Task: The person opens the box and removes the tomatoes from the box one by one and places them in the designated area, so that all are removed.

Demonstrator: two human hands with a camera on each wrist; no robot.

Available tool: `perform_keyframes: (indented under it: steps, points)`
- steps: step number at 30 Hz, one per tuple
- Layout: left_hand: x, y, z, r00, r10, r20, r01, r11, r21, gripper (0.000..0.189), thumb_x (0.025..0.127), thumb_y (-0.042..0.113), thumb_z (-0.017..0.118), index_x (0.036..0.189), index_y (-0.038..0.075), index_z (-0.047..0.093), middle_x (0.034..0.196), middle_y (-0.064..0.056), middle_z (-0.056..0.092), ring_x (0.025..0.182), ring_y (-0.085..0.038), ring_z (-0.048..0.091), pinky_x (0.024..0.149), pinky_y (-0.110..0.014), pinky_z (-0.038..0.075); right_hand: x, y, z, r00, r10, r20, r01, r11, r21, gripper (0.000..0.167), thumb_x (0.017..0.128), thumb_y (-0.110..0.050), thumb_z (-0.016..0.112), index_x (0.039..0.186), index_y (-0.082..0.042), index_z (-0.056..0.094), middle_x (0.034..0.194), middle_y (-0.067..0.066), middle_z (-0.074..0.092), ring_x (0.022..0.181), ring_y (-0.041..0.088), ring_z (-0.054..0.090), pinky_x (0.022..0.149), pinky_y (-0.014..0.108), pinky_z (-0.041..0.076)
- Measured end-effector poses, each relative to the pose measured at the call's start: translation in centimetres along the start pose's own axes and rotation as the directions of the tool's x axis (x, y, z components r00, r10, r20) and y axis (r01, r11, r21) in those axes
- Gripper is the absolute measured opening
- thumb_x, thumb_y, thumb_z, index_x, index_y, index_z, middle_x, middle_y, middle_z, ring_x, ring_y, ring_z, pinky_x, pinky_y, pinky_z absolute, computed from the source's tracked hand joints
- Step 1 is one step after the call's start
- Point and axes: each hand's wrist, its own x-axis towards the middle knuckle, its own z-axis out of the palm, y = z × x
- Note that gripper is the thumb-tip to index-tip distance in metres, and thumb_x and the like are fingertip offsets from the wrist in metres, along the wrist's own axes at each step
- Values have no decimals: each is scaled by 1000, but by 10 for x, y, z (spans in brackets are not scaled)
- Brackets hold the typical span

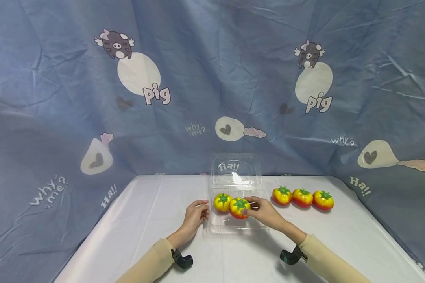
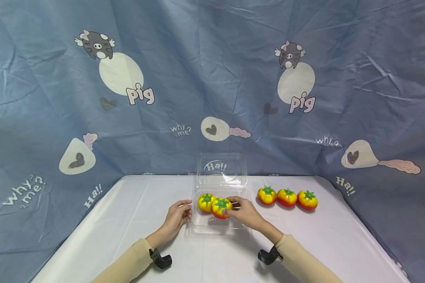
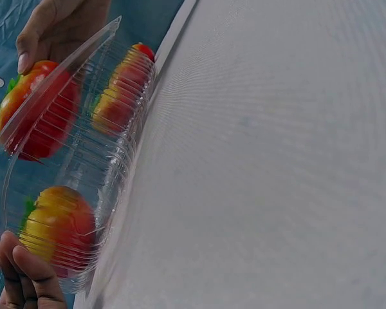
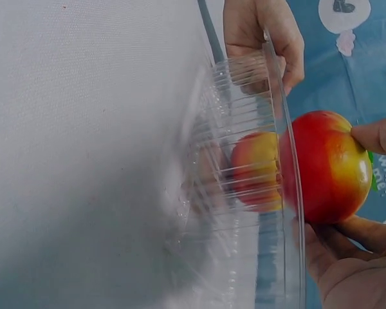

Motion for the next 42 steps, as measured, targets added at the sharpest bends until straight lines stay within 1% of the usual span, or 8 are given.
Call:
perform_keyframes:
  steps: [5, 15, 18, 21, 27, 32, 38, 42]
  points:
    - [-1, -1, 0, 1000, -3, -5, 3, 1000, 9, 39, 91, 3, 51, 123, -16, 44, 74, -3, 55, 62, -11, 51, 58, -24, 45, -3, 3, -6, 1000, 1, -8, -1, 1000, -4, 50, 83, -28, 73, 123, -1, 61, 120, 16, 65, 105, 29, 65, 84, 31, 55]
    - [-2, 1, 1, 1000, -15, 1, 15, 1000, 22, 39, 92, 3, 50, 125, -16, 44, 74, -3, 55, 63, -11, 51, 59, -24, 45, -9, 5, -20, 997, 54, -56, -55, 998, -29, 52, 83, -32, 74, 124, -5, 61, 122, 14, 64, 106, 28, 65, 84, 33, 56]
    - [2, -3, 0, 1000, -9, 1, 9, 1000, 21, 38, 91, 3, 51, 124, -16, 44, 74, -4, 55, 63, -12, 51, 59, -25, 45, -11, 7, -25, 997, 55, -58, -56, 998, -22, 53, 84, -32, 73, 126, -4, 60, 123, 15, 63, 108, 30, 64, 86, 35, 56]
    - [9, -11, -3, 1000, -4, 0, 4, 1000, 16, 38, 91, 4, 51, 123, -15, 44, 74, -4, 55, 63, -13, 51, 58, -25, 45, -14, 7, -30, 995, 71, -63, -72, 997, -16, 55, 84, -32, 73, 129, -5, 58, 125, 15, 62, 111, 30, 62, 87, 37, 55]
    - [20, -25, -5, 1000, -3, -29, 4, 1000, 14, 37, 92, 7, 53, 123, -11, 47, 74, -2, 55, 62, -11, 50, 56, -23, 44, -22, 6, -41, 992, 93, -84, -94, 996, -9, 56, 83, -33, 73, 130, -5, 58, 127, 16, 61, 112, 30, 62, 87, 36, 55]
    - [21, -28, -5, 999, 8, -48, -7, 1000, 22, 36, 90, 8, 54, 120, -10, 49, 74, -2, 55, 61, -11, 50, 54, -22, 44, -27, 9, -50, 991, 83, -100, -85, 996, -14, 58, 84, -33, 73, 131, -2, 56, 127, 18, 61, 111, 31, 63, 88, 37, 54]
    - [21, -28, -5, 999, 11, -50, -10, 1000, 8, 34, 89, 8, 54, 118, -9, 49, 73, -2, 55, 61, -11, 50, 53, -21, 43, -32, 16, -60, 985, 117, -128, -122, 992, -37, 60, 85, -34, 71, 131, -1, 55, 127, 18, 61, 109, 29, 63, 87, 34, 55]
    - [21, -28, -5, 999, 6, -50, -6, 1000, 14, 35, 89, 9, 54, 119, -9, 50, 74, -3, 55, 61, -11, 50, 54, -22, 44, -36, 18, -67, 982, 116, -151, -127, 990, -68, 61, 86, -35, 70, 133, 0, 53, 130, 20, 59, 111, 32, 62, 87, 36, 55]
